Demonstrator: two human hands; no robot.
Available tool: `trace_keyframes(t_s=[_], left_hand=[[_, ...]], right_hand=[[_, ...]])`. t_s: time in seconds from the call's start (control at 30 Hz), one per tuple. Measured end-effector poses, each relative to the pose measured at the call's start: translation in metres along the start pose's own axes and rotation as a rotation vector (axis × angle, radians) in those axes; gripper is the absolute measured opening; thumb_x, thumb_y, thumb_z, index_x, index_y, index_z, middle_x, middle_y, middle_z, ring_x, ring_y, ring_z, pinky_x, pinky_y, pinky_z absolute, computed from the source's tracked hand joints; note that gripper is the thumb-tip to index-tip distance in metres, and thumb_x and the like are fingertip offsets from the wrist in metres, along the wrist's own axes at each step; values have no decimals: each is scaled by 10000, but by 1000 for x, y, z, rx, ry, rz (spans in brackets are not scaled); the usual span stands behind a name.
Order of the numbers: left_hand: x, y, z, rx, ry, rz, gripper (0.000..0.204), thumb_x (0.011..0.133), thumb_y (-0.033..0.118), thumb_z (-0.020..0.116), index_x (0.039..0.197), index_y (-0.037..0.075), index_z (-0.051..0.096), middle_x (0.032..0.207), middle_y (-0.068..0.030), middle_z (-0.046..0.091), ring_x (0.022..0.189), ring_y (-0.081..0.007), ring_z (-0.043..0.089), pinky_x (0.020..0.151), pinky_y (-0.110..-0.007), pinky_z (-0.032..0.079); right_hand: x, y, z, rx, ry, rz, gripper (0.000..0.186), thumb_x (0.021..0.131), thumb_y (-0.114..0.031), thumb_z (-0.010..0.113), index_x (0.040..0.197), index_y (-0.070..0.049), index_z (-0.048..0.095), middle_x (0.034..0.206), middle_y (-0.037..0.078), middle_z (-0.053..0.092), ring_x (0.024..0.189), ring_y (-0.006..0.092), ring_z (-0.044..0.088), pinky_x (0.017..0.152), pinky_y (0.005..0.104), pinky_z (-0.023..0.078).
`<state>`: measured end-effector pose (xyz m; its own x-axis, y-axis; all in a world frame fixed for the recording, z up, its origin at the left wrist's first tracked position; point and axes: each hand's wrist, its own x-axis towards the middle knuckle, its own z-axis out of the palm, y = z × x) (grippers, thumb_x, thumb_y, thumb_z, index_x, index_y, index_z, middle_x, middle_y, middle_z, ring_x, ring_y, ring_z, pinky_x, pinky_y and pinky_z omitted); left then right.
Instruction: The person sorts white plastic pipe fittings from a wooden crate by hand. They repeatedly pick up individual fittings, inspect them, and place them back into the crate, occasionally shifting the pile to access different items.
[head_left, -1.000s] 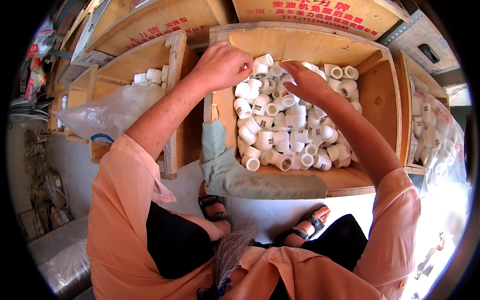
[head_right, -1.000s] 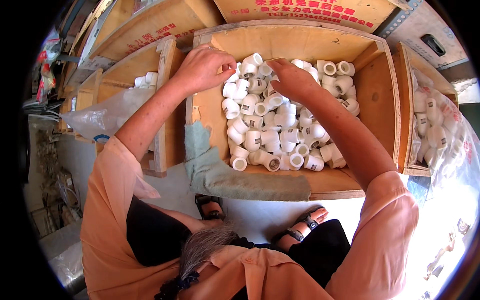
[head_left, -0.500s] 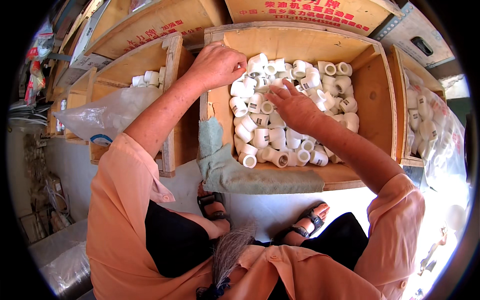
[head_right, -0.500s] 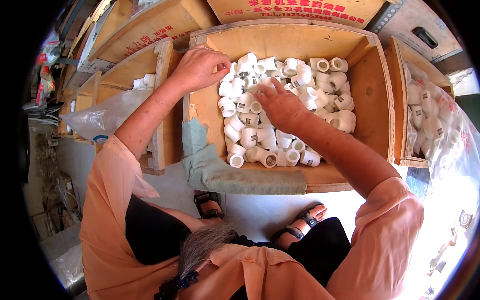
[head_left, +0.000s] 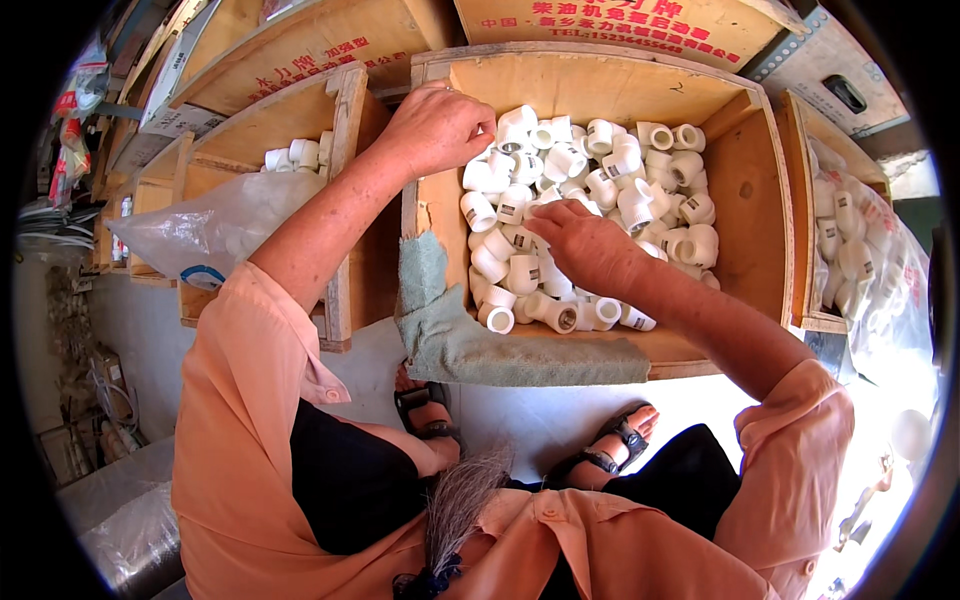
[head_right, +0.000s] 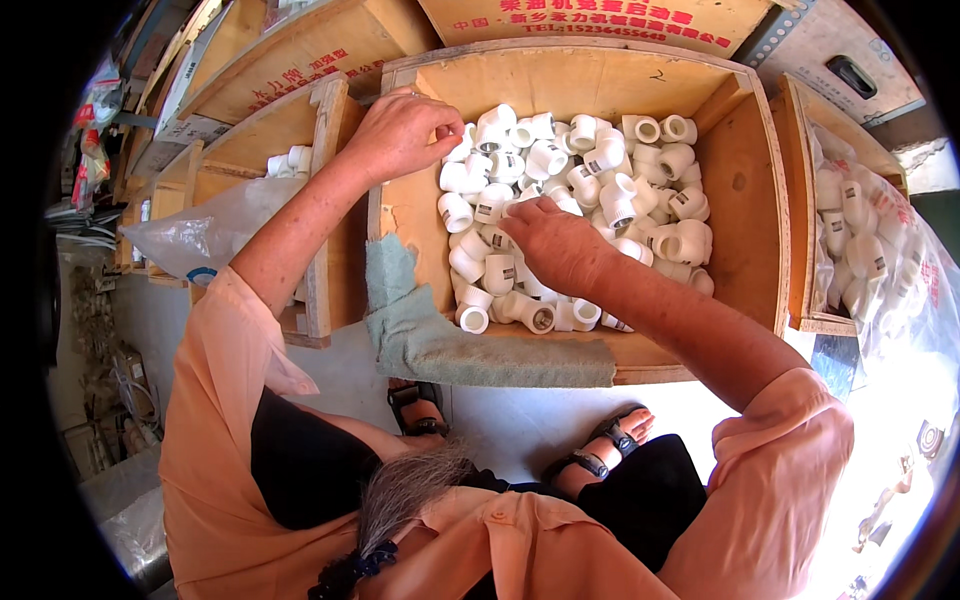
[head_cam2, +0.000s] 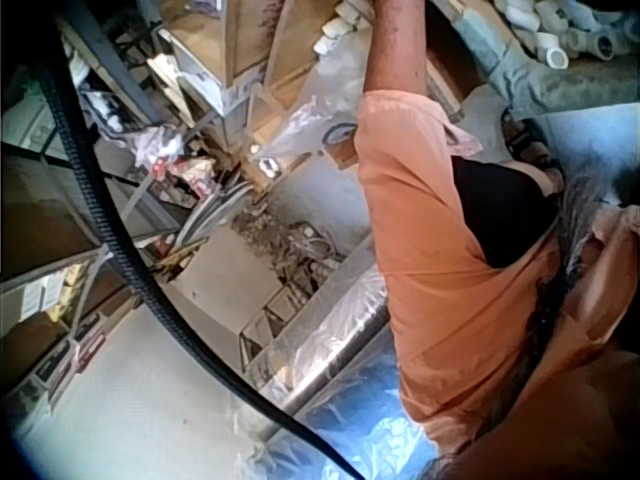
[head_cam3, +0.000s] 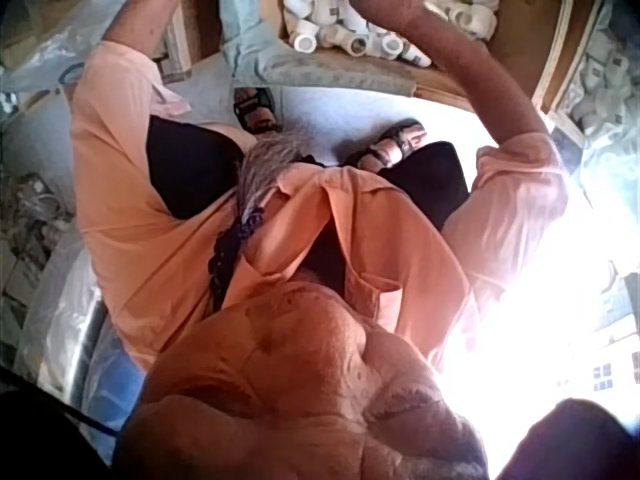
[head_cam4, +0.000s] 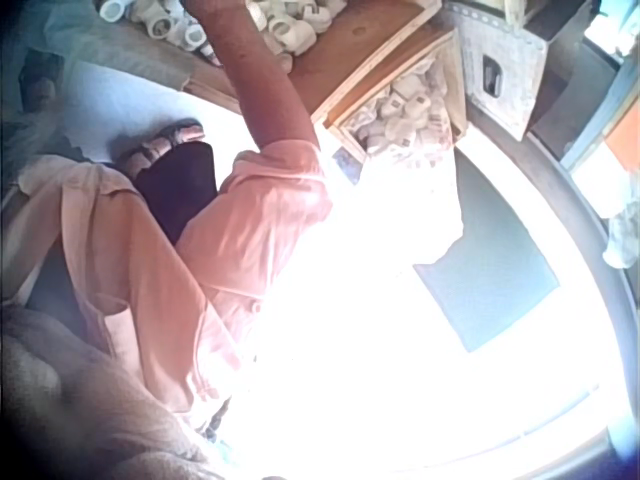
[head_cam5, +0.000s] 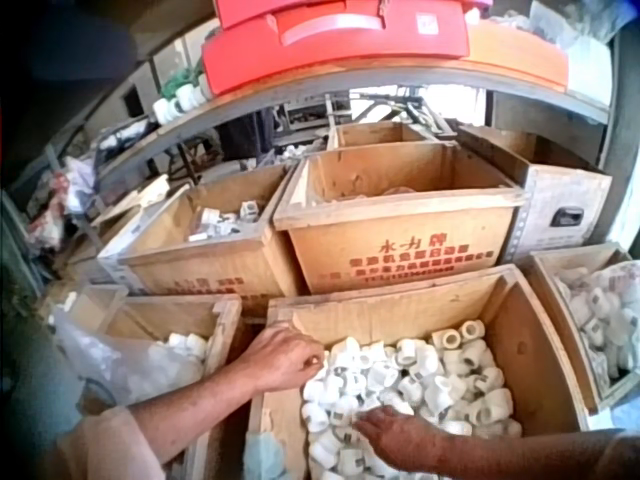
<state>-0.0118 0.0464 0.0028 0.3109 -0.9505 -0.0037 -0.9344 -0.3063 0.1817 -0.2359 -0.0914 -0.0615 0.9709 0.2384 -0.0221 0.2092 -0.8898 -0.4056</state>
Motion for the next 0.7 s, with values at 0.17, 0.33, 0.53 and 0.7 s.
trace_keyframes(t_s=[0.17, 0.33, 0.53, 0.7], left_hand=[[-1, 0, -2, 0, -1, -4, 108, 822, 202, 663, 851, 104, 696, 809, -53, 706, 827, -268, 652, 848, -390, 471], [1, 0, 0, -24, 17, 11, 112, 824, 206, 643, 842, 112, 702, 792, -59, 702, 818, -271, 650, 861, -395, 464], [0, 0, 1, -34, 26, 0, 125, 827, 214, 634, 832, 115, 710, 777, -65, 700, 812, -278, 647, 866, -398, 464], [1, 0, 0, -31, 44, 11, 143, 825, 235, 639, 840, 125, 727, 771, -72, 700, 815, -293, 643, 820, -413, 488]], right_hand=[[11, 1, -6, 39, -6, 11, 426, 844, -36, 553, 1269, -61, 579, 1250, 119, 588, 1144, 302, 576, 931, 397, 522], [34, -13, -3, 12, 52, -91, 445, 860, -74, 579, 1305, -68, 570, 1279, 129, 587, 1125, 299, 595, 954, 394, 502], [42, -38, 9, 85, -115, -2, 446, 823, -43, 566, 1269, -40, 574, 1297, 187, 562, 1135, 317, 590, 944, 406, 503], [15, -34, 23, 14, 36, -213, 434, 826, -89, 605, 1257, -50, 585, 1344, 157, 561, 1206, 299, 568, 967, 375, 503]])
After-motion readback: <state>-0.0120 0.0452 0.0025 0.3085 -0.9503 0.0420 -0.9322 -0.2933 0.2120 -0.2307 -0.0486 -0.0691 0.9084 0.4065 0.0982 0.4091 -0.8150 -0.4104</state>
